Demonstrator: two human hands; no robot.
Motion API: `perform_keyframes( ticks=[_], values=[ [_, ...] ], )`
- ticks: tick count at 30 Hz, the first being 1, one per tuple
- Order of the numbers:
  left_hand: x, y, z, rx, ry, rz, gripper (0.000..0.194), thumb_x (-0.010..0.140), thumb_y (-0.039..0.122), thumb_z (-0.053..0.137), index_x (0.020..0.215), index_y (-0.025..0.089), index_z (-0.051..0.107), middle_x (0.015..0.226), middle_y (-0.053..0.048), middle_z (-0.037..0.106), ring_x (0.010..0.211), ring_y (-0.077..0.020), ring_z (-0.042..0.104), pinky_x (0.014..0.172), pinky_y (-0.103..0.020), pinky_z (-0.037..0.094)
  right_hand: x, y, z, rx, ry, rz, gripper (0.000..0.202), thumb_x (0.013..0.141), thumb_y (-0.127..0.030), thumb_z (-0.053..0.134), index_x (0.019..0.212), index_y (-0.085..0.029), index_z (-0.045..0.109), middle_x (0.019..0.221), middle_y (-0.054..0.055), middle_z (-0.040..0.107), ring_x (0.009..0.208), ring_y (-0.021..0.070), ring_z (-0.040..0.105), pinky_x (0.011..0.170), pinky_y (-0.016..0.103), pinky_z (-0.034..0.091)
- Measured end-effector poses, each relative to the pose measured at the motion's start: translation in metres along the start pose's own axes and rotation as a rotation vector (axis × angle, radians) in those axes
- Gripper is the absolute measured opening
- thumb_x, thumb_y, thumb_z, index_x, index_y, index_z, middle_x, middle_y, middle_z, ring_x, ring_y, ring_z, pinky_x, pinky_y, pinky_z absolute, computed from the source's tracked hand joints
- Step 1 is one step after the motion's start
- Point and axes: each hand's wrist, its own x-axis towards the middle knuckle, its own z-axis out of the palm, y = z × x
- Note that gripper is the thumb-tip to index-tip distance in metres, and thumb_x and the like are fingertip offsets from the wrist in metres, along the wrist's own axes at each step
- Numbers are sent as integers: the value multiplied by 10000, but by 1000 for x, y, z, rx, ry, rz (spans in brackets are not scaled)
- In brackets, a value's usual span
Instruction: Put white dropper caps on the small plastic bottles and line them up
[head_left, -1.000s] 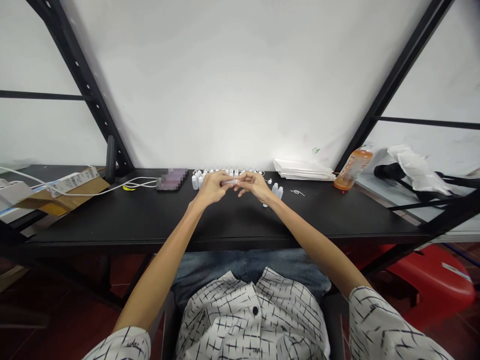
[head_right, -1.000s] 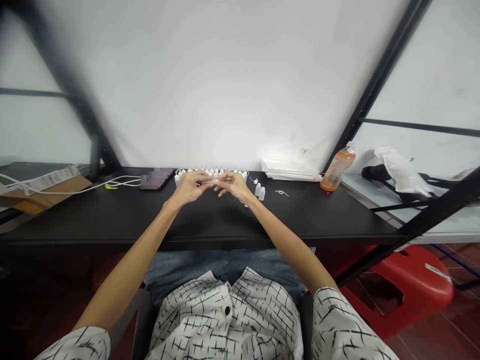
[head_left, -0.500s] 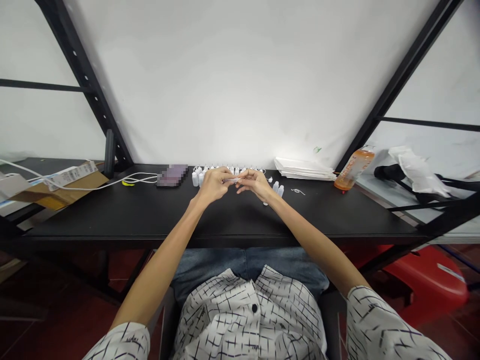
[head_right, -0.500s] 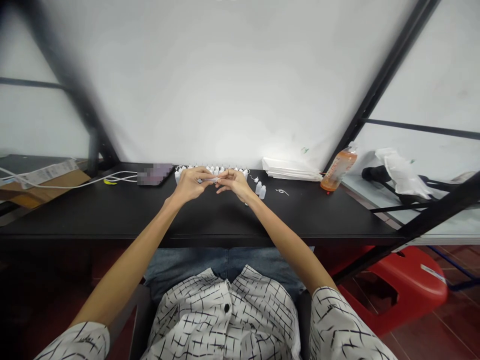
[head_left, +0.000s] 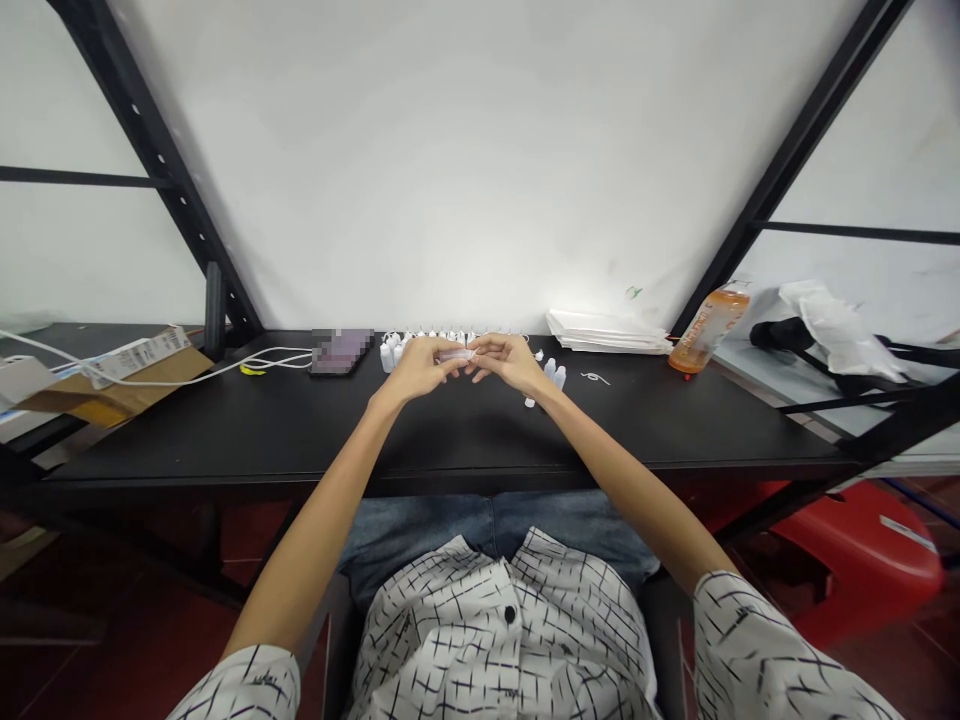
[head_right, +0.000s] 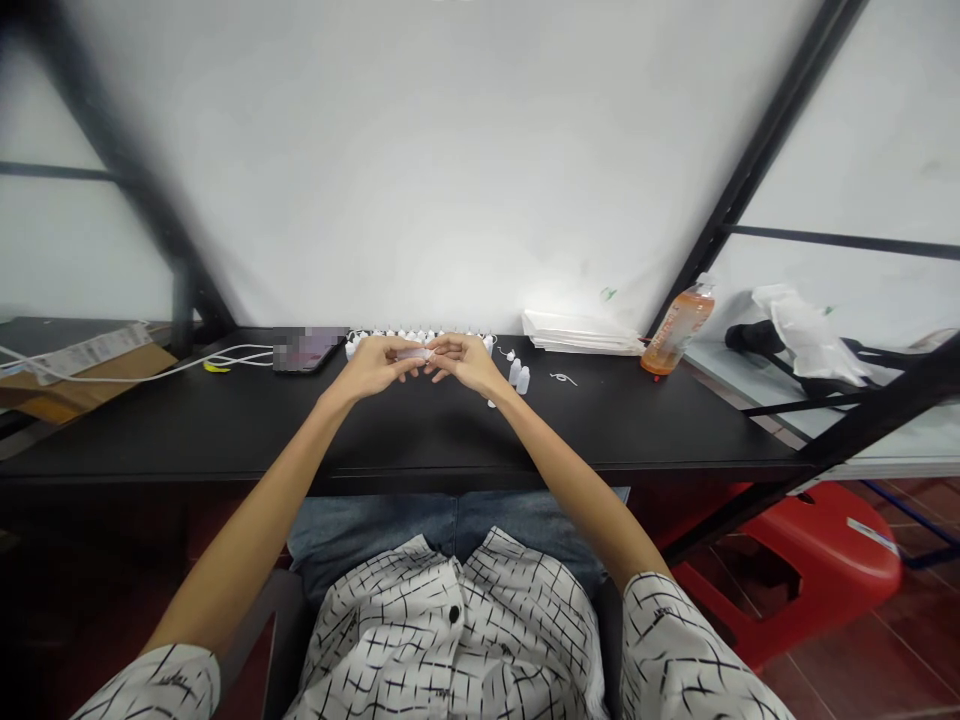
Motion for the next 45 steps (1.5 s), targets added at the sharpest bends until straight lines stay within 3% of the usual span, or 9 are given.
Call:
perform_keyframes(
  ticks=[6, 13, 17, 31, 37, 42, 45],
  values=[
    [-2, 5, -2, -63, 26, 30, 294, 771, 330, 693, 948, 118, 794, 753, -62, 741, 623, -155, 639, 595, -259, 509, -2, 0, 4, 76, -59, 36, 462, 658, -464, 858, 896, -159, 605, 731, 33, 699, 701, 212, 725, 651, 366, 628],
    [0, -2, 1, 43, 87, 131, 186, 754, 233, 697, 880, 158, 813, 728, -28, 727, 612, -120, 593, 571, -226, 430, -2, 2, 3, 91, -53, 44, 415, 669, -401, 863, 863, -157, 590, 653, 6, 683, 636, 174, 703, 680, 355, 627],
    [0, -4, 2, 110, 123, 157, 238, 730, 156, 705, 939, 186, 815, 797, -25, 743, 650, -119, 599, 603, -231, 434, -1, 4, 2, 124, -53, 51, 411, 653, -388, 871, 845, -150, 597, 636, 6, 682, 628, 171, 696, 679, 361, 628],
    [2, -2, 7, 222, 135, 262, 164, 804, 225, 668, 873, 206, 816, 861, -55, 755, 698, -152, 643, 655, -260, 480, -1, 3, 1, 161, -10, 59, 416, 610, -387, 903, 766, -148, 600, 653, 2, 672, 629, 163, 685, 690, 383, 638],
    [1, 0, 4, 109, 137, 140, 282, 836, 373, 661, 995, 182, 795, 1000, -93, 760, 816, -191, 680, 716, -291, 539, 1, -2, -2, 96, 7, -6, 398, 640, -409, 883, 808, -153, 628, 679, 4, 680, 660, 166, 694, 681, 356, 631],
    [1, -4, -1, 74, 23, 8, 375, 877, 449, 618, 1051, 158, 778, 699, -45, 735, 628, -175, 664, 635, -276, 527, 3, -1, -4, 17, 35, -33, 411, 632, -406, 878, 881, -146, 678, 750, 28, 698, 704, 177, 702, 653, 323, 621],
    [0, -3, -3, 50, 1, 18, 365, 855, 473, 640, 965, 160, 793, 715, -48, 739, 596, -164, 652, 586, -259, 506, 2, 1, -4, 1, -12, -10, 409, 658, -427, 857, 883, -128, 690, 726, 45, 704, 684, 185, 707, 650, 328, 616]
  ],
)
